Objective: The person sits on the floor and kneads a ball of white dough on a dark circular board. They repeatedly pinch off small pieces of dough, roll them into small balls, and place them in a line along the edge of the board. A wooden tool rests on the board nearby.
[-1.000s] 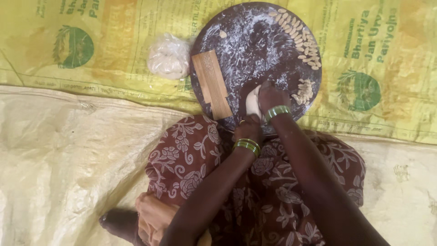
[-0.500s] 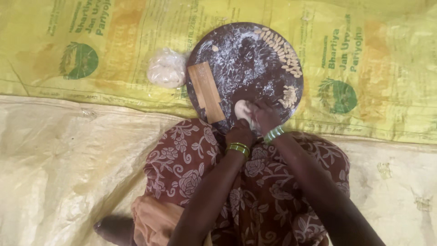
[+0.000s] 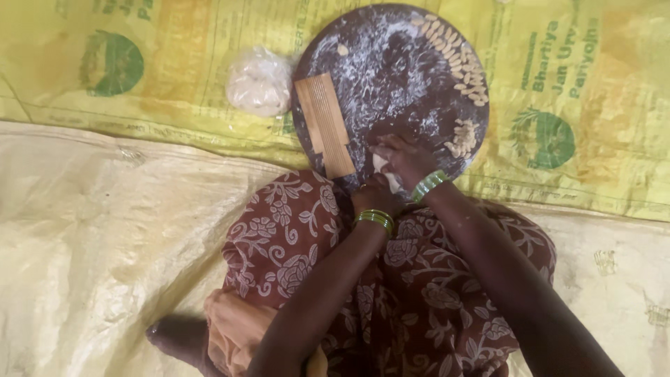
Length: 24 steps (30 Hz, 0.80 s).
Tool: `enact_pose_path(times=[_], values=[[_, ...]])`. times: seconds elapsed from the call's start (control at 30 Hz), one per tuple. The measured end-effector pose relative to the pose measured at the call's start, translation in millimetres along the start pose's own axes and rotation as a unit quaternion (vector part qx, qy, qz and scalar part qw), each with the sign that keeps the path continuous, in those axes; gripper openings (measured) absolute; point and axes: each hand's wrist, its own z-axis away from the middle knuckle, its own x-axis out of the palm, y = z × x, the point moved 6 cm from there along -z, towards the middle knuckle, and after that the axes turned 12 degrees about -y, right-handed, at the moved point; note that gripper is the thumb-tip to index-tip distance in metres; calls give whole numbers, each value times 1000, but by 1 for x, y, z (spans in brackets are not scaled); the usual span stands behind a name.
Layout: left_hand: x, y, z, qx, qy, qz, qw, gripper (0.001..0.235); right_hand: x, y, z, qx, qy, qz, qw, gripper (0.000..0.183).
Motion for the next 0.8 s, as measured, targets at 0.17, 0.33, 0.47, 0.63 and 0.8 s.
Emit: enact_pose_path(times=[0.17, 0.33, 0.47, 0.63, 0.8], values=[[10, 3, -19, -38, 45, -84, 995, 55, 8, 4, -45, 70, -21, 107, 992, 33], [52, -1, -45, -56, 78, -75, 993, 44, 9, 21, -77, 207, -205, 44, 956, 42], [48, -2, -56, -22, 149, -37, 988, 41, -30, 8, -93, 117, -135, 80, 981, 38], [6, -15, -30, 14, 93, 22, 995, 40, -41, 2, -81, 259, -214, -22, 942, 62], [-11, -17, -23, 11, -8, 12, 1000, 46, -7, 3, -41, 176, -41, -9, 983, 48]])
